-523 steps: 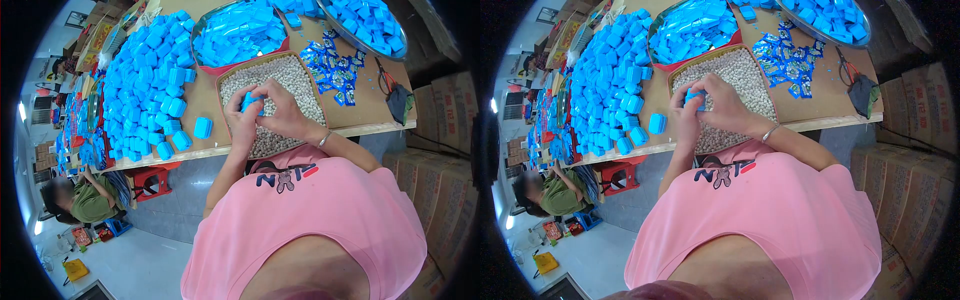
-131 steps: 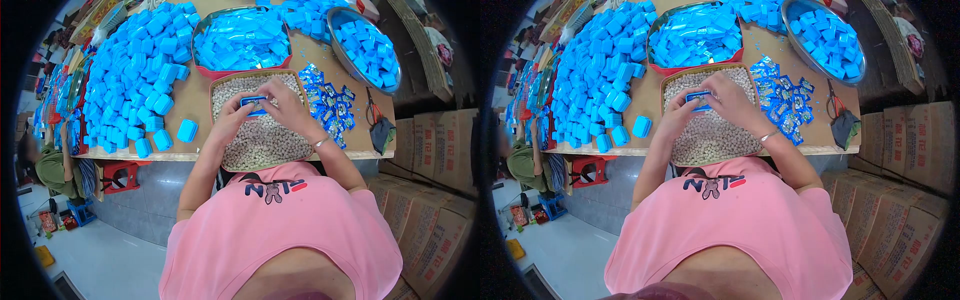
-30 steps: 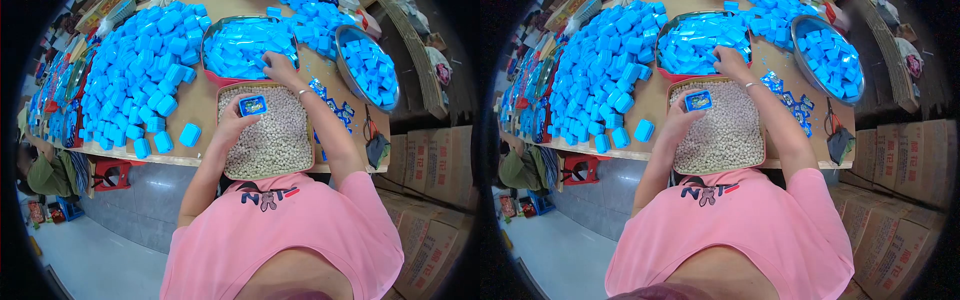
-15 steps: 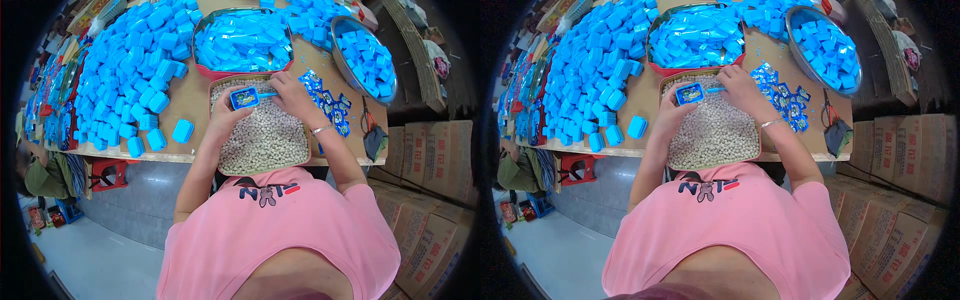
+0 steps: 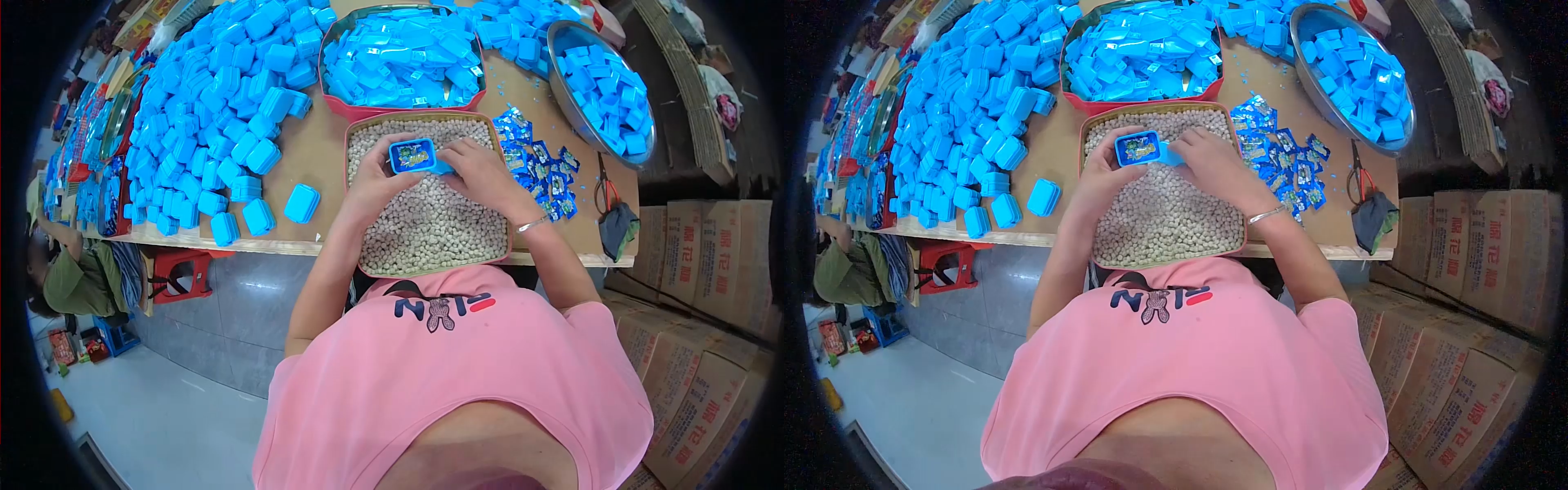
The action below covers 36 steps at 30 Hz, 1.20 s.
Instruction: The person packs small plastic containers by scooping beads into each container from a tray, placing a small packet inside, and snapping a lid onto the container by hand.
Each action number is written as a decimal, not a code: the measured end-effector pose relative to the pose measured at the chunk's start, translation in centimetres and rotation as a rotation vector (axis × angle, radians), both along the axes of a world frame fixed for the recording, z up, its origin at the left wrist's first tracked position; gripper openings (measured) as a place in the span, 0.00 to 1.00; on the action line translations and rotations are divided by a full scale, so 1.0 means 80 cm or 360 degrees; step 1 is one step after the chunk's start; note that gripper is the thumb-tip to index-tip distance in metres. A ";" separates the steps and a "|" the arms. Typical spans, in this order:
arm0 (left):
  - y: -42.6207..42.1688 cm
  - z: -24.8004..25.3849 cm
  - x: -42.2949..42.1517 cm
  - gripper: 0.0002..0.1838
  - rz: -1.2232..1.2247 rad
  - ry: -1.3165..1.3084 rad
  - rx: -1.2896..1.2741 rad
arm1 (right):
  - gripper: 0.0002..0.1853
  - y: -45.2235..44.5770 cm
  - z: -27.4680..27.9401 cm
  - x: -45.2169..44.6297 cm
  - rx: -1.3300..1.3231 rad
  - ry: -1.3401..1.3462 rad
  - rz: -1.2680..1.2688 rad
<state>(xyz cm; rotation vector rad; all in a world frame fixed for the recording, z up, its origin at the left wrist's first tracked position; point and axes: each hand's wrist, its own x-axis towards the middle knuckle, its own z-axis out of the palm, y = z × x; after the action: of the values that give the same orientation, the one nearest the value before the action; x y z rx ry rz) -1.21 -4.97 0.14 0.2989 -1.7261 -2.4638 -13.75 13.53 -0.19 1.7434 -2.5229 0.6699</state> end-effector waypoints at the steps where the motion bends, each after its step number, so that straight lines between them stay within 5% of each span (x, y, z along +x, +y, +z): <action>1: 0.001 0.000 0.000 0.31 0.0015 0.0031 0.0022 | 0.20 0.001 0.001 -0.001 -0.0012 -0.0039 -0.0055; 4: 0.002 0.002 0.000 0.31 0.0065 0.0100 0.0067 | 0.20 -0.004 0.015 -0.004 -0.0035 -0.0111 -0.0144; 8: 0.007 0.006 0.001 0.29 0.0029 0.0118 -0.0006 | 0.20 0.002 0.068 0.006 -0.0599 -0.0384 -0.0064; 13: 0.006 -0.004 -0.001 0.27 -0.0005 0.0144 -0.0206 | 0.18 -0.014 0.073 0.031 -0.0463 -0.0043 0.0144; 29: 0.005 0.012 0.004 0.24 0.0012 0.0163 -0.0280 | 0.17 -0.019 0.070 0.033 -0.0492 -0.0092 0.0184; 34: 0.003 0.009 0.005 0.21 0.0008 0.0093 -0.0033 | 0.19 -0.019 0.052 0.030 -0.0671 -0.0464 0.0162; 36: 0.005 0.012 0.008 0.20 0.0038 0.0107 -0.0116 | 0.21 -0.022 0.042 0.035 -0.0636 -0.1086 -0.0066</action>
<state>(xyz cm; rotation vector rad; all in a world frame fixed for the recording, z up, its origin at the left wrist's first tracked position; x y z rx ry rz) -0.59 -4.61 1.11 0.2254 -1.7699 -2.3594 -10.98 11.77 3.17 1.4842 -2.4843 1.8781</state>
